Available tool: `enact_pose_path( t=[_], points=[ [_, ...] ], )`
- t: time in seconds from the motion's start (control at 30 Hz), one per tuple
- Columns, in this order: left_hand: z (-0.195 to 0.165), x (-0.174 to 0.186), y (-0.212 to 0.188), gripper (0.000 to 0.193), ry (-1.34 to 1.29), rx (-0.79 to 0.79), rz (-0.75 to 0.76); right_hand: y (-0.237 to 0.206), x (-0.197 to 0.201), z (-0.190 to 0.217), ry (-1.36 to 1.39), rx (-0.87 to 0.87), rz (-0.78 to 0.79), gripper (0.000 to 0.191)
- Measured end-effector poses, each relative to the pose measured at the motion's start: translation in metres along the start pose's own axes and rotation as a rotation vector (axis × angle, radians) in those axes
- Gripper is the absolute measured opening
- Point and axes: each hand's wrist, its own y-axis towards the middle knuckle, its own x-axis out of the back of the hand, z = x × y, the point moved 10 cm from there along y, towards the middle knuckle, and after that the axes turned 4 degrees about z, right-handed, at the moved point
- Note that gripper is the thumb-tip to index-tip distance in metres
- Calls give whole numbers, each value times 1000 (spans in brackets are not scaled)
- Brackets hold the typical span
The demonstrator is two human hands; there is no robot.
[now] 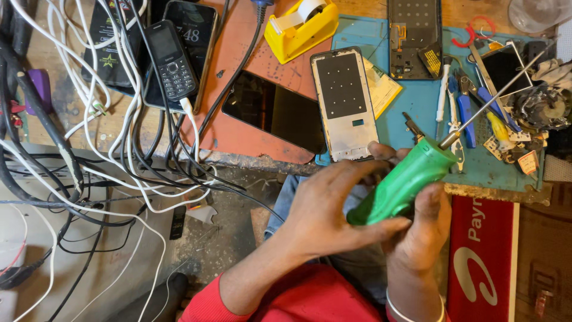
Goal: The person holds a smartphone back cover in one hand and uses a green electric screwdriver to unscrew it, then uses a thin metal pry tool to work along the edge of the cover and separate it from the phone body. The person continues prying at the cover edges over a cluttered repair workbench.
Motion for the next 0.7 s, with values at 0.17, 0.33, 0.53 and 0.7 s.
enact_pose_path(
  t=[0.17,0.33,0.53,0.7],
  points=[
    [23,41,-4,58,-44,138,-265,10,24,-8,-79,135,-176,69],
    [31,36,0,68,-36,225,-318,21,19,-9,-267,152,-100,69],
    [26,31,35,80,426,111,-288,32,17,-16,-166,129,-68,62],
    [40,26,69,90,813,220,-330,32,14,-22,-54,125,-43,61]
  ],
)
